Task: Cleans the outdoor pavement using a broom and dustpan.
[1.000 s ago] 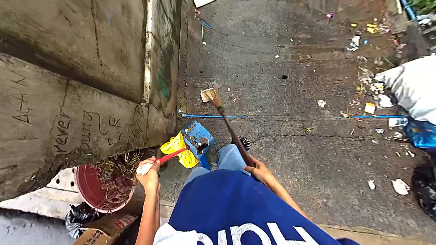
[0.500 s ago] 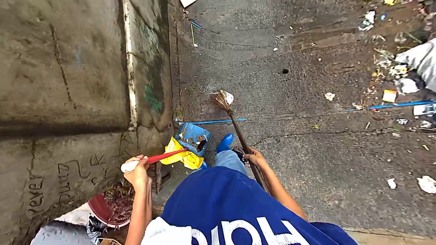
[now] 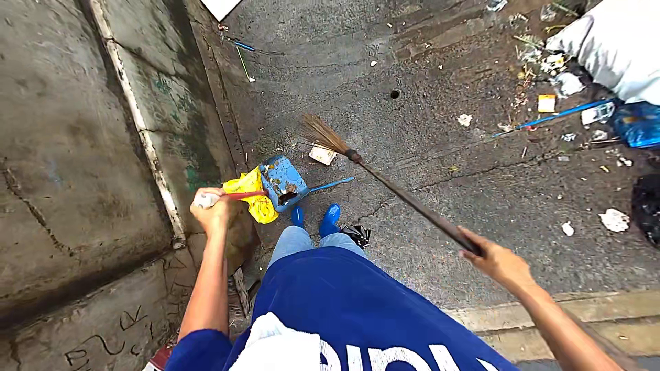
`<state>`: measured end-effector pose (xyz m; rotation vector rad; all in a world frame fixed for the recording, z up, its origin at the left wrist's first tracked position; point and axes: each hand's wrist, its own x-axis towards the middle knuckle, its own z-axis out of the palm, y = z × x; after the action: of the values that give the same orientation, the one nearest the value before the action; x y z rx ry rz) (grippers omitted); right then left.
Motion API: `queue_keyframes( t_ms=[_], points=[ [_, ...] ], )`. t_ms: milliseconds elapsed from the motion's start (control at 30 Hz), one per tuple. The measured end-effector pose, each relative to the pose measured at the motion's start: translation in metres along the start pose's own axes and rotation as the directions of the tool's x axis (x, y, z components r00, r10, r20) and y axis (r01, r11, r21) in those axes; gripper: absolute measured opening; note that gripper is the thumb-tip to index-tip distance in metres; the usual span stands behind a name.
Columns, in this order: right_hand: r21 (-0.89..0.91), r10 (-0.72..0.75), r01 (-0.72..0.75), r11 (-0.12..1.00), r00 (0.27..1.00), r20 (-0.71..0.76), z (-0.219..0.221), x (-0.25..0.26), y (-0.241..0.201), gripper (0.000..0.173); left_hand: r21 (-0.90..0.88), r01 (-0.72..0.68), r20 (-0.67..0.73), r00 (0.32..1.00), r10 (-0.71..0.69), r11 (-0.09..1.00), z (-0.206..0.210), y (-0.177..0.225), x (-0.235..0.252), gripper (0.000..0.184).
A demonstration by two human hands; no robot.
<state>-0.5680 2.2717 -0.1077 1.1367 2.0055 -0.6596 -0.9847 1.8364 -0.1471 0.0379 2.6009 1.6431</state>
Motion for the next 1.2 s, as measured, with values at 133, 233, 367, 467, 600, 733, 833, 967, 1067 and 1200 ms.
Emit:
queue_keyframes(
  t_ms=[133, 233, 367, 467, 600, 733, 833, 967, 1067, 1200],
  points=[
    [-0.036, 0.194, -0.196, 0.980, 0.980, -0.037, -0.010, 0.006, -0.080, 0.060, 0.060, -0.122, 0.187, 0.976, 0.109, 0.991, 0.058, -0.009, 0.037, 0.018],
    [-0.050, 0.321, -0.318, 0.947, 0.943, 0.089, 0.061, 0.023, -0.146, 0.061, 0.147, -0.151, 0.301, 0.948, 0.101, 0.977, 0.086, -0.024, 0.056, 0.017],
    [-0.034, 0.227, -0.226, 0.974, 0.939, 0.258, 0.121, -0.009, -0.179, 0.066, 0.071, -0.175, 0.377, 0.916, 0.136, 0.982, 0.094, -0.039, 0.083, 0.017],
    [0.120, 0.189, -0.224, 0.967, 0.949, 0.253, 0.098, -0.042, -0.144, 0.063, -0.095, -0.190, 0.388, 0.897, 0.212, 0.977, 0.079, -0.060, 0.112, 0.017],
    [0.111, 0.240, -0.256, 0.960, 0.961, 0.137, 0.047, -0.066, -0.124, 0.061, -0.111, -0.119, 0.348, 0.925, 0.151, 0.987, 0.019, -0.077, 0.150, 0.023],
    [0.026, 0.327, -0.329, 0.944, 0.943, 0.052, 0.042, -0.030, -0.187, 0.062, -0.076, -0.024, 0.177, 0.984, 0.037, 0.997, -0.025, -0.064, 0.141, 0.031],
    [-0.131, 0.295, -0.282, 0.950, 0.951, 0.094, 0.073, 0.021, -0.231, 0.064, -0.012, 0.073, 0.084, 0.994, -0.072, 0.997, -0.013, -0.049, 0.123, 0.026],
    [-0.198, 0.117, -0.077, 0.977, 0.972, 0.203, 0.035, 0.017, -0.229, 0.060, 0.196, 0.127, 0.105, 0.983, -0.150, 0.972, 0.033, -0.043, 0.120, 0.023],
    [-0.218, 0.112, -0.078, 0.973, 0.983, 0.146, -0.020, -0.006, -0.226, 0.057, 0.245, 0.156, 0.099, 0.978, -0.185, 0.957, 0.052, -0.036, 0.123, 0.021],
    [-0.280, 0.127, -0.109, 0.954, 0.991, 0.047, 0.006, 0.017, -0.281, 0.065, 0.258, 0.126, 0.107, 0.982, -0.158, 0.958, 0.064, -0.034, 0.132, 0.022]
  ],
)
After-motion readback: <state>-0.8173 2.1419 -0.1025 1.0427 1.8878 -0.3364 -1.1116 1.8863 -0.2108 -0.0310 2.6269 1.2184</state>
